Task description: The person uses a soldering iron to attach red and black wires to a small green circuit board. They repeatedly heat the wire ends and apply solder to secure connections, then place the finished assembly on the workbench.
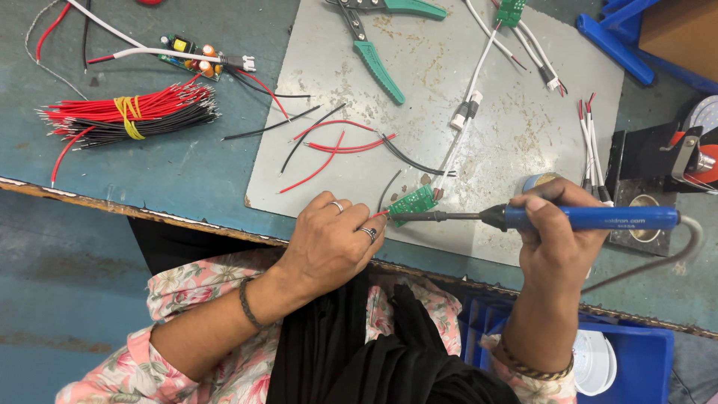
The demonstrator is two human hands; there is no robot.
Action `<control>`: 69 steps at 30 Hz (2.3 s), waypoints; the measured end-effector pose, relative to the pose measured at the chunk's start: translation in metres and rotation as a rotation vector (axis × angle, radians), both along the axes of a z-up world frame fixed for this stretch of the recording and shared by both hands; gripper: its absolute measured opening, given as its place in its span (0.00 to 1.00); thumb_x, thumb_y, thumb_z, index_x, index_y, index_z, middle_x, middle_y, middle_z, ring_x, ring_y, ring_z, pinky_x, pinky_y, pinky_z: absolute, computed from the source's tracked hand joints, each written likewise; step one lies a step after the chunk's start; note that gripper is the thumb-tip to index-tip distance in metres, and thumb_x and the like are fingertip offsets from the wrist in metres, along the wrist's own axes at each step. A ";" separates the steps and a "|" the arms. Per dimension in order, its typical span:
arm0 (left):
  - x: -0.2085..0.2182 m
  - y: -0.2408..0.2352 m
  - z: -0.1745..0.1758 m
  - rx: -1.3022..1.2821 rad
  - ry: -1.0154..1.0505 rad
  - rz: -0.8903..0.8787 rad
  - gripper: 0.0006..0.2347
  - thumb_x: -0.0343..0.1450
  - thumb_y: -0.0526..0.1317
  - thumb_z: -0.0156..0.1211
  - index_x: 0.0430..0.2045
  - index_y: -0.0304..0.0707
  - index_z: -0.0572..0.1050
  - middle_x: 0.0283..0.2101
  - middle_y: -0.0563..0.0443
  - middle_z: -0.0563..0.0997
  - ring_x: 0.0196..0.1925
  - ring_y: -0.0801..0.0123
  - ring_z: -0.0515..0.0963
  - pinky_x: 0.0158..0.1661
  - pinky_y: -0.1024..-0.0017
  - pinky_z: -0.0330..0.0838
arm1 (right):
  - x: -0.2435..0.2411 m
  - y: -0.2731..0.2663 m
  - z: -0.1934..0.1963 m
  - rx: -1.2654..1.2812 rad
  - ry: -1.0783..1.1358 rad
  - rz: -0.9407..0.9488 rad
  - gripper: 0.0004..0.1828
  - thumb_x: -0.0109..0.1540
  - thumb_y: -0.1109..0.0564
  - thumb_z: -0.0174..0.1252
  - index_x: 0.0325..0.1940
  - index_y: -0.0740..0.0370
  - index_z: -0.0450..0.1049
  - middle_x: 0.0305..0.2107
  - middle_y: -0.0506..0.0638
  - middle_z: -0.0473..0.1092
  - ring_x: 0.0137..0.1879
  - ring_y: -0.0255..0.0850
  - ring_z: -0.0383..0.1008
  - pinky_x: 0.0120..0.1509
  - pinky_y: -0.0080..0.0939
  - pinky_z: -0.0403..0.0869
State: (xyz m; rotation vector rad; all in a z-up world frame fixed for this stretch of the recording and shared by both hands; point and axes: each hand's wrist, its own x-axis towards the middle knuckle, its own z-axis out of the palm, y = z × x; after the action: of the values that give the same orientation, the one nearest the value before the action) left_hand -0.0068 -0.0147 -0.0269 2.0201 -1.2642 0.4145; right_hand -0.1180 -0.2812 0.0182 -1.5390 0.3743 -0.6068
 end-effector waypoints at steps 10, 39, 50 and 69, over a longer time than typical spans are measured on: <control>0.006 0.003 0.013 0.144 -0.060 -0.017 0.05 0.68 0.36 0.63 0.31 0.36 0.83 0.33 0.49 0.74 0.32 0.63 0.74 0.38 0.63 0.65 | 0.006 -0.004 0.002 -0.010 -0.001 0.032 0.05 0.63 0.64 0.56 0.34 0.72 0.71 0.25 0.53 0.72 0.22 0.26 0.59 0.27 0.26 0.54; 0.014 0.014 0.029 0.073 -0.146 -0.081 0.10 0.66 0.36 0.61 0.37 0.36 0.83 0.50 0.48 0.79 0.53 0.58 0.75 0.53 0.58 0.65 | -0.005 -0.010 -0.004 0.054 -0.070 -0.043 0.07 0.63 0.63 0.56 0.33 0.72 0.71 0.27 0.54 0.72 0.22 0.27 0.60 0.25 0.24 0.55; 0.006 0.049 0.083 -0.122 0.087 0.100 0.05 0.68 0.34 0.69 0.34 0.40 0.80 0.36 0.55 0.80 0.41 0.62 0.79 0.49 0.59 0.64 | -0.018 -0.009 -0.023 0.173 -0.333 -0.045 0.12 0.71 0.57 0.60 0.43 0.73 0.73 0.30 0.57 0.72 0.25 0.34 0.68 0.26 0.30 0.65; -0.020 -0.004 0.044 -0.193 1.421 -0.323 0.09 0.76 0.41 0.58 0.34 0.31 0.75 0.30 0.58 0.77 0.31 0.81 0.75 0.33 0.78 0.71 | -0.013 0.080 -0.023 -0.268 -0.344 0.339 0.35 0.60 0.75 0.65 0.62 0.48 0.59 0.48 0.54 0.70 0.54 0.46 0.79 0.81 0.66 0.68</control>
State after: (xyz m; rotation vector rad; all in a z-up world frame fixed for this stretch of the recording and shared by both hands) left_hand -0.0270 -0.0184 0.0174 1.3066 -0.5283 -0.8931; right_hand -0.1310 -0.2009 -0.0053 -1.6660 -0.2350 -0.6554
